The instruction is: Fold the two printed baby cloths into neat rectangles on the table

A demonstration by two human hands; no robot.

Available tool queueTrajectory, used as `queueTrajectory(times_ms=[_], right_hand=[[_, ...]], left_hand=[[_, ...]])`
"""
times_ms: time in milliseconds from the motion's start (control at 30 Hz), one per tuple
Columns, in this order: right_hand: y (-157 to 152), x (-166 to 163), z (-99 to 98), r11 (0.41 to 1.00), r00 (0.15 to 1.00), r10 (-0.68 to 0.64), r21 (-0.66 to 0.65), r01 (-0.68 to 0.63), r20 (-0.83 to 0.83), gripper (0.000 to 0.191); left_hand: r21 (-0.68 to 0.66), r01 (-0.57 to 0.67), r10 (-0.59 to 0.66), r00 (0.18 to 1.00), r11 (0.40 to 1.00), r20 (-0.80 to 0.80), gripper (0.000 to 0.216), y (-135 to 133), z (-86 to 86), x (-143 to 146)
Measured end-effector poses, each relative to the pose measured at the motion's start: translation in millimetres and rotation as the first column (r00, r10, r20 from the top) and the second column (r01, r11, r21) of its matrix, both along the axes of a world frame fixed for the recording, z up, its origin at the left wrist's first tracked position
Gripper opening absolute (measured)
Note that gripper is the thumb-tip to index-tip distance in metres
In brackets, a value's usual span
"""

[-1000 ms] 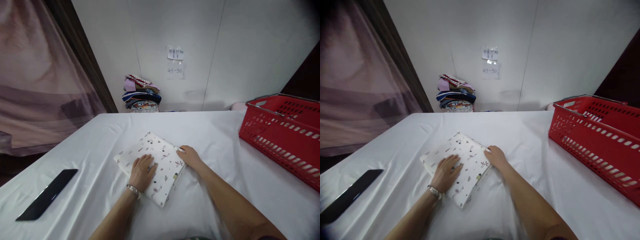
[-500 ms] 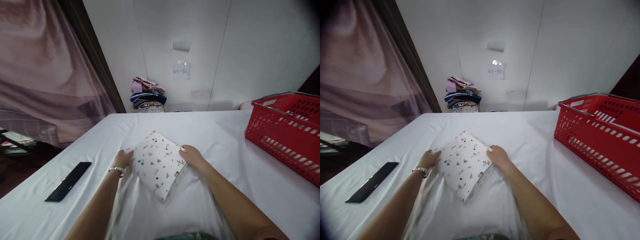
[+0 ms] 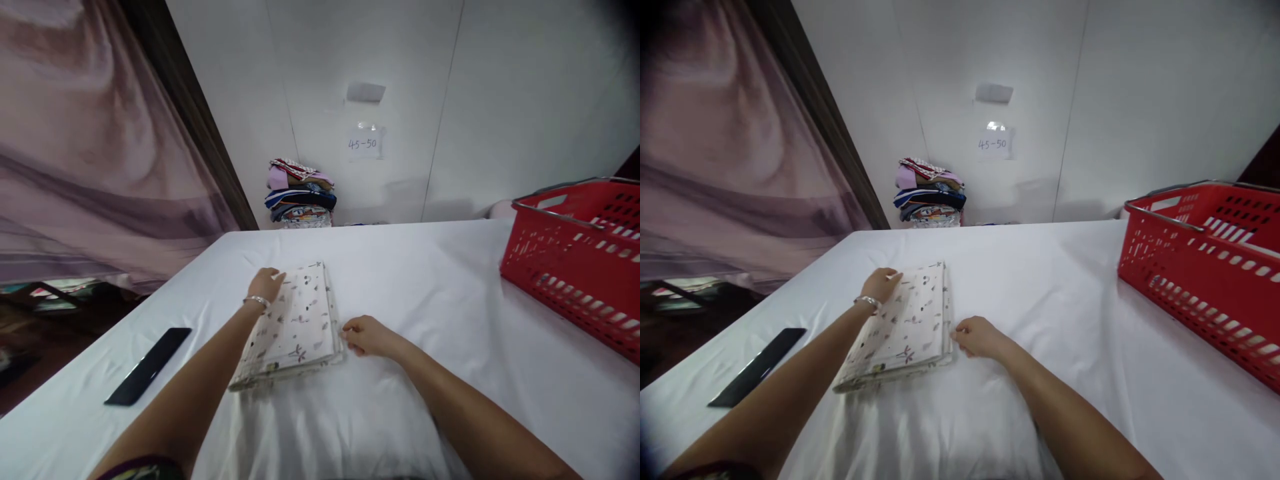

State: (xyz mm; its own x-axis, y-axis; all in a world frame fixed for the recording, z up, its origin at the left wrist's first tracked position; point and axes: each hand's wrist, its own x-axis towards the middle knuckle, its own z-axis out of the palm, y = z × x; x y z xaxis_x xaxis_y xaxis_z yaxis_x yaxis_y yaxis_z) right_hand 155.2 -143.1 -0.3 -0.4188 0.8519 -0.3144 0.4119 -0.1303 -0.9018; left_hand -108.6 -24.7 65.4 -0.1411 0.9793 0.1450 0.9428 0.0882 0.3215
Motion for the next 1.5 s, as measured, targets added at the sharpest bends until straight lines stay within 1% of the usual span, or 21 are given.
queueTrajectory(times_ms=[67, 167, 233, 300, 367, 400, 500, 567, 700, 767, 833, 933, 1000, 1100, 1167, 1233, 1300, 1333, 1400, 1500], right_hand=[[2.9, -1.5, -3.9, 0.999, 0.997, -0.033, -0.044, 0.03, -0.073, 0.025], [4.6, -6.1, -7.1, 0.995, 0.98, -0.097, -0.045, 0.09, -0.176, 0.034], [4.6, -9.3, -9.6, 0.995, 0.969, -0.101, -0.02, 0.099, -0.224, 0.04], [4.5, -11.4, -13.5, 0.997, 0.967, -0.075, 0.013, 0.08, -0.242, 0.041], [4.7, -12.5, -18.3, 0.997, 0.974, -0.045, 0.045, 0.056, -0.221, 0.04], [4.7, -12.8, -20.6, 0.997, 0.979, -0.032, 0.063, 0.046, -0.203, 0.04], [4.1, -14.2, -25.0, 0.991, 0.985, -0.005, 0.128, 0.027, -0.173, 0.041], [2.8, -15.7, -25.2, 0.984, 0.984, -0.002, 0.173, 0.033, -0.18, 0.041], [-0.4, -17.4, -20.2, 0.973, 0.99, 0.0, 0.229, 0.032, -0.138, 0.037], [-1.9, -16.3, -15.6, 0.966, 0.995, 0.02, 0.258, 0.007, -0.102, 0.032], [-3.6, -14.2, -9.9, 0.961, 0.996, 0.041, 0.275, -0.018, -0.079, 0.031], [-6.7, -10.6, 0.1, 0.952, 0.996, 0.079, 0.3, -0.062, -0.044, 0.025], [-8.8, -8.6, 5.9, 0.944, 0.994, 0.108, 0.317, -0.096, -0.022, 0.019], [-10.6, -7.5, 10.2, 0.947, 0.986, 0.16, 0.287, -0.142, -0.038, 0.018], [-9.9, -8.5, 9.2, 0.96, 0.983, 0.166, 0.241, -0.143, -0.076, 0.022], [-7.9, -10.8, 5.8, 0.975, 0.989, 0.108, 0.203, -0.085, -0.105, 0.032], [-5.2, -13.4, 1.9, 0.988, 0.995, 0.001, 0.156, 0.015, -0.103, 0.043], [-3.9, -14.6, 0.3, 0.991, 0.995, -0.05, 0.12, 0.06, -0.089, 0.045], [-2.3, -16.1, -1.7, 0.994, 0.994, -0.095, 0.044, 0.098, -0.056, 0.039], [-2.6, -17.8, -3.6, 0.999, 0.997, -0.04, -0.038, 0.038, -0.058, 0.023]], left_hand=[[-0.09, 0.156, -0.158, 0.987, 0.984, -0.024, 0.035, -25.6, -1.6, 30.3], [-0.16, 0.252, -0.265, 0.962, 0.954, -0.062, 0.045, -60.5, -5.5, 71.4], [-0.237, 0.26, -0.286, 0.955, 0.936, -0.083, 0.05, -72.7, -8.7, 89.0], [-0.305, 0.234, -0.282, 0.951, 0.923, -0.127, 0.05, -74.6, -11.7, 98.1], [-0.334, 0.205, -0.273, 0.947, 0.92, -0.171, 0.044, -69.7, -13.7, 100.6], [-0.337, 0.201, -0.267, 0.95, 0.92, -0.162, 0.039, -66.1, -14.3, 100.2], [-0.353, 0.232, -0.255, 0.967, 0.906, -0.018, 0.028, -57.6, -14.9, 95.3], [-0.363, 0.24, -0.23, 0.97, 0.9, 0.073, 0.026, -56.4, -15.6, 91.9], [-0.331, 0.208, -0.179, 0.977, 0.921, 0.115, 0.026, -62.2, -20.7, 91.4], [-0.309, 0.206, -0.181, 0.978, 0.929, 0.105, 0.027, -65.0, -23.4, 94.2], [-0.316, 0.211, -0.2, 0.977, 0.925, 0.07, 0.033, -65.8, -23.8, 97.9], [-0.348, 0.2, -0.226, 0.973, 0.916, -0.038, 0.041, -63.8, -20.1, 103.3], [-0.351, 0.189, -0.226, 0.972, 0.917, -0.067, 0.036, -61.3, -16.7, 105.2], [-0.394, 0.198, -0.207, 0.978, 0.898, 0.02, 0.019, -57.6, -13.1, 102.4], [-0.435, 0.2, -0.177, 0.98, 0.878, 0.093, 0.014, -56.3, -12.1, 96.9], [-0.452, 0.189, -0.14, 0.98, 0.872, 0.141, 0.013, -56.7, -11.8, 90.8], [-0.441, 0.175, -0.106, 0.978, 0.88, 0.177, 0.01, -58.3, -12.2, 86.7], [-0.427, 0.169, -0.097, 0.978, 0.888, 0.185, 0.008, -59.3, -12.5, 86.0], [-0.375, 0.168, -0.112, 0.979, 0.911, 0.168, 0.005, -61.2, -13.7, 87.2], [-0.289, 0.178, -0.169, 0.984, 0.941, 0.056, 0.005, -62.8, -17.1, 92.8]])
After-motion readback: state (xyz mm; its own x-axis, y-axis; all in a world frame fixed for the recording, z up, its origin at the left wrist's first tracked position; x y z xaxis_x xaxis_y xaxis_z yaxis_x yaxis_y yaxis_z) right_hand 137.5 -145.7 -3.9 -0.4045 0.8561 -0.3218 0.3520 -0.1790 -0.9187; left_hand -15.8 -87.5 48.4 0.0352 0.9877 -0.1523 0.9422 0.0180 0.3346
